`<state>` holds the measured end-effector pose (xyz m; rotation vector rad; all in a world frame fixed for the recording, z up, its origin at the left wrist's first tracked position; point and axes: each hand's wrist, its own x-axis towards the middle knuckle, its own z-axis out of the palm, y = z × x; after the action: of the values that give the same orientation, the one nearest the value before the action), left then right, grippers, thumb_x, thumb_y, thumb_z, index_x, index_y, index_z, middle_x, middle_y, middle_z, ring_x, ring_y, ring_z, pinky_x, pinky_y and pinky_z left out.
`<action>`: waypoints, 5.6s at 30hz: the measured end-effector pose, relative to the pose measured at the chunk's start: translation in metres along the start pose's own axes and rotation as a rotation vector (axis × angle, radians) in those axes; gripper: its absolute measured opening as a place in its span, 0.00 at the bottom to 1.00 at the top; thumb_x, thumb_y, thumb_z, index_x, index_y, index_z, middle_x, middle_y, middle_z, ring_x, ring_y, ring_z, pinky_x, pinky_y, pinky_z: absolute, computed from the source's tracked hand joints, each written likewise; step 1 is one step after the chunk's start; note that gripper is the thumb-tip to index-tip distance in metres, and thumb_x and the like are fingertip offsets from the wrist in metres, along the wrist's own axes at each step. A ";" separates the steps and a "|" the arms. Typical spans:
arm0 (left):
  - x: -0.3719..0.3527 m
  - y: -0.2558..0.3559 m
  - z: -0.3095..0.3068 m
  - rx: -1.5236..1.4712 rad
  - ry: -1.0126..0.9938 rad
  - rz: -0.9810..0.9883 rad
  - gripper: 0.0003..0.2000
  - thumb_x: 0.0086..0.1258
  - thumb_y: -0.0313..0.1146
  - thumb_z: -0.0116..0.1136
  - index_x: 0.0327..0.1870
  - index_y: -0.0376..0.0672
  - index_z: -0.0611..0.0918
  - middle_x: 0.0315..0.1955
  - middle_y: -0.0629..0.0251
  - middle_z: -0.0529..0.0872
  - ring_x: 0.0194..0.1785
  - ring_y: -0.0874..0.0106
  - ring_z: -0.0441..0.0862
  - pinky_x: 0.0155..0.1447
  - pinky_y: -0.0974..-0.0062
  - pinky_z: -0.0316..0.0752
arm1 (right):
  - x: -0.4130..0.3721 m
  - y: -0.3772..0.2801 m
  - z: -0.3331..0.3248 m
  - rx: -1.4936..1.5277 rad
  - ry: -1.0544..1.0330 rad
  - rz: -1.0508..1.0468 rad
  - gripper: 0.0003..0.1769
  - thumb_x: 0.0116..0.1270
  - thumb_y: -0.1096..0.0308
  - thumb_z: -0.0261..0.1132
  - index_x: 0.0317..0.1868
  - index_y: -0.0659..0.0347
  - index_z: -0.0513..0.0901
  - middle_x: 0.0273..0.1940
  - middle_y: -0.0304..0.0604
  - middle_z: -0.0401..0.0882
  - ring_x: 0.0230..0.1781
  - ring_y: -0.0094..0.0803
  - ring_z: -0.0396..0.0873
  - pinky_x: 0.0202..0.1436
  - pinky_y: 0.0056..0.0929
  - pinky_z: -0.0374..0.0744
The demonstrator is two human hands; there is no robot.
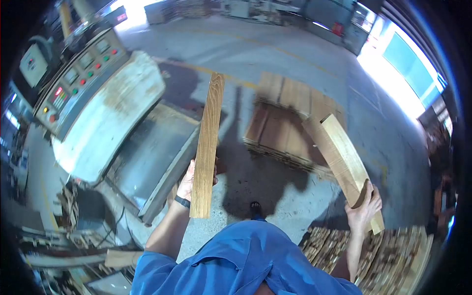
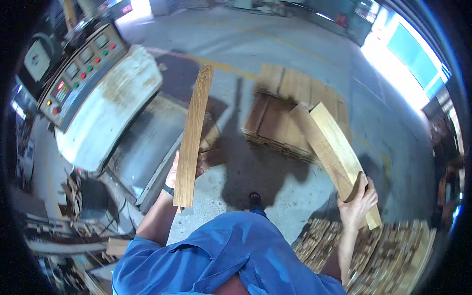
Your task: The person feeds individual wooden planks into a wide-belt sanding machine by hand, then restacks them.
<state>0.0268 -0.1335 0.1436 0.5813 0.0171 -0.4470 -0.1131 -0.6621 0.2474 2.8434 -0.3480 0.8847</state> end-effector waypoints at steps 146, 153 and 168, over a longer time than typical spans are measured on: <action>-0.143 -0.066 -0.266 0.470 1.322 0.280 0.21 0.78 0.38 0.62 0.66 0.36 0.78 0.44 0.58 0.88 0.43 0.71 0.87 0.47 0.73 0.82 | 0.044 -0.860 0.319 1.690 -1.615 0.776 0.26 0.72 0.72 0.63 0.68 0.65 0.68 0.63 0.51 0.69 0.65 0.47 0.73 0.66 0.47 0.83; -0.172 -0.063 -0.263 0.406 1.342 0.227 0.24 0.78 0.39 0.62 0.69 0.35 0.75 0.51 0.55 0.86 0.48 0.68 0.86 0.53 0.71 0.83 | 0.049 -0.909 0.321 1.750 -1.638 0.688 0.31 0.72 0.74 0.61 0.72 0.69 0.61 0.66 0.55 0.65 0.67 0.52 0.72 0.68 0.49 0.82; -0.154 -0.037 -0.277 0.683 1.126 0.082 0.23 0.76 0.40 0.63 0.65 0.35 0.79 0.44 0.54 0.90 0.45 0.67 0.88 0.52 0.70 0.83 | 0.063 -0.749 0.317 1.938 -1.667 0.335 0.37 0.77 0.68 0.61 0.80 0.66 0.56 0.67 0.55 0.76 0.64 0.50 0.81 0.66 0.44 0.81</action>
<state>-0.0978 0.0492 -0.0865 1.4424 0.9420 0.0199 0.3043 -0.0166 -0.0261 -1.0471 -0.0384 0.8956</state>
